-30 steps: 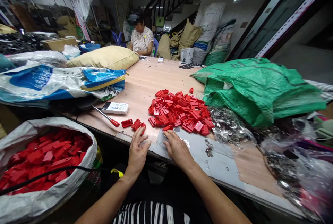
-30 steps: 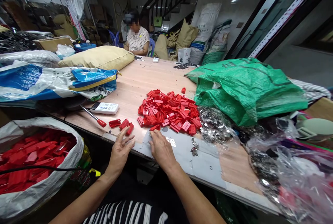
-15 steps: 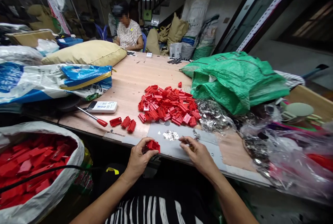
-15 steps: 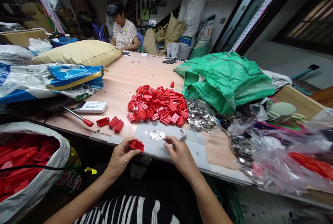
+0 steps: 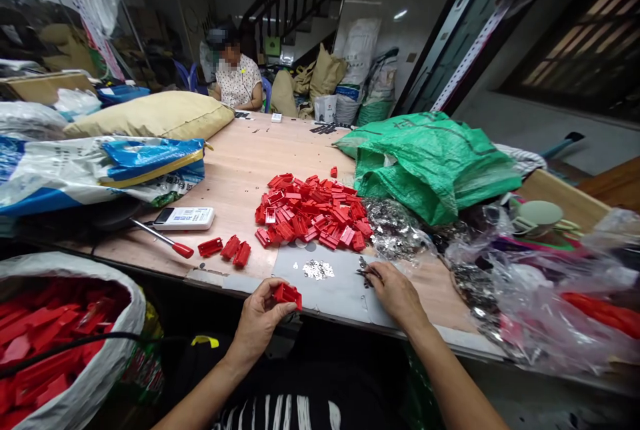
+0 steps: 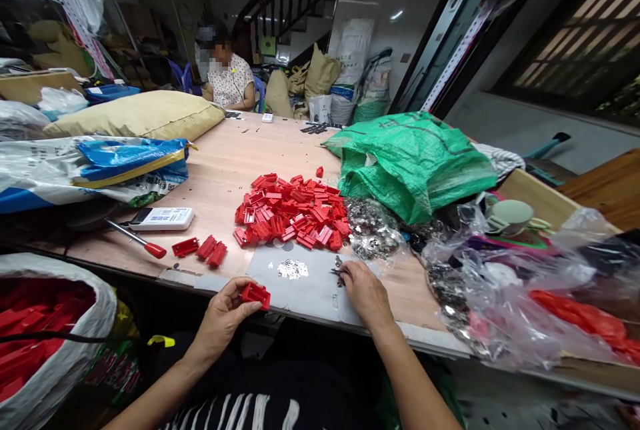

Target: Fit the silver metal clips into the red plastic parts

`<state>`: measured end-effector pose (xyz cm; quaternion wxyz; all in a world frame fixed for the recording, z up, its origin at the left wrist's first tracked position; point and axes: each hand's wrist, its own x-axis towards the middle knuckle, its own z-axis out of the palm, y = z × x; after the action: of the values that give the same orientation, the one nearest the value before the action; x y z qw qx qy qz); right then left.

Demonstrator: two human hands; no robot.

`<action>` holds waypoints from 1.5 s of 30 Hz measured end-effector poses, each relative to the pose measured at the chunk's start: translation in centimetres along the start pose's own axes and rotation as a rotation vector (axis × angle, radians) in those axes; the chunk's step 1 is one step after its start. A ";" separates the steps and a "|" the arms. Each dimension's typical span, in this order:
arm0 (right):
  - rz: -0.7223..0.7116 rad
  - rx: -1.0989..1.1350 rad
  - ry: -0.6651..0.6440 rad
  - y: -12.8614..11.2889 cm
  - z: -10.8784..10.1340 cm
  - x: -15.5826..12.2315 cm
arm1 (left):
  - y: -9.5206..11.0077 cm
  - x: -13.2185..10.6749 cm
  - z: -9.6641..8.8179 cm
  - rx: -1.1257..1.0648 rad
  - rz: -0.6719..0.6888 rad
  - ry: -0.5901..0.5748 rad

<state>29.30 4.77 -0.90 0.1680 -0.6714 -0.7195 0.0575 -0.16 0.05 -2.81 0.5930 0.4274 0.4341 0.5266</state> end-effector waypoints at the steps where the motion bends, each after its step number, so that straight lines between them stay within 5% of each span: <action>1: -0.003 0.013 0.004 -0.1 -0.1 0.1 | 0.0 0.0 0.0 -0.005 -0.002 0.006; 5: 0.009 0.163 -0.023 -1.3 -0.7 0.2 | 0.1 0.1 0.1 -0.030 -0.012 0.014; 11: 0.052 0.245 -0.236 -3.4 -1.3 -0.2 | 0.3 0.0 0.3 -0.044 -0.018 -0.005; 35: 0.068 -0.067 -0.106 -5.0 0.0 0.0 | 0.4 0.1 1.0 -0.026 -0.033 -0.022; 40: 0.077 0.280 -0.134 -4.8 0.0 0.4 | 1.2 1.3 3.0 0.020 -0.001 -0.081; 45: 0.107 0.843 -0.318 -6.2 -0.8 0.6 | 1.4 4.1 5.8 0.137 0.024 -0.115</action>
<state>23.68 4.68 1.86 0.3108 -0.5636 -0.6144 0.4564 5.35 3.91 -0.25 0.5801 0.5016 0.4290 0.4774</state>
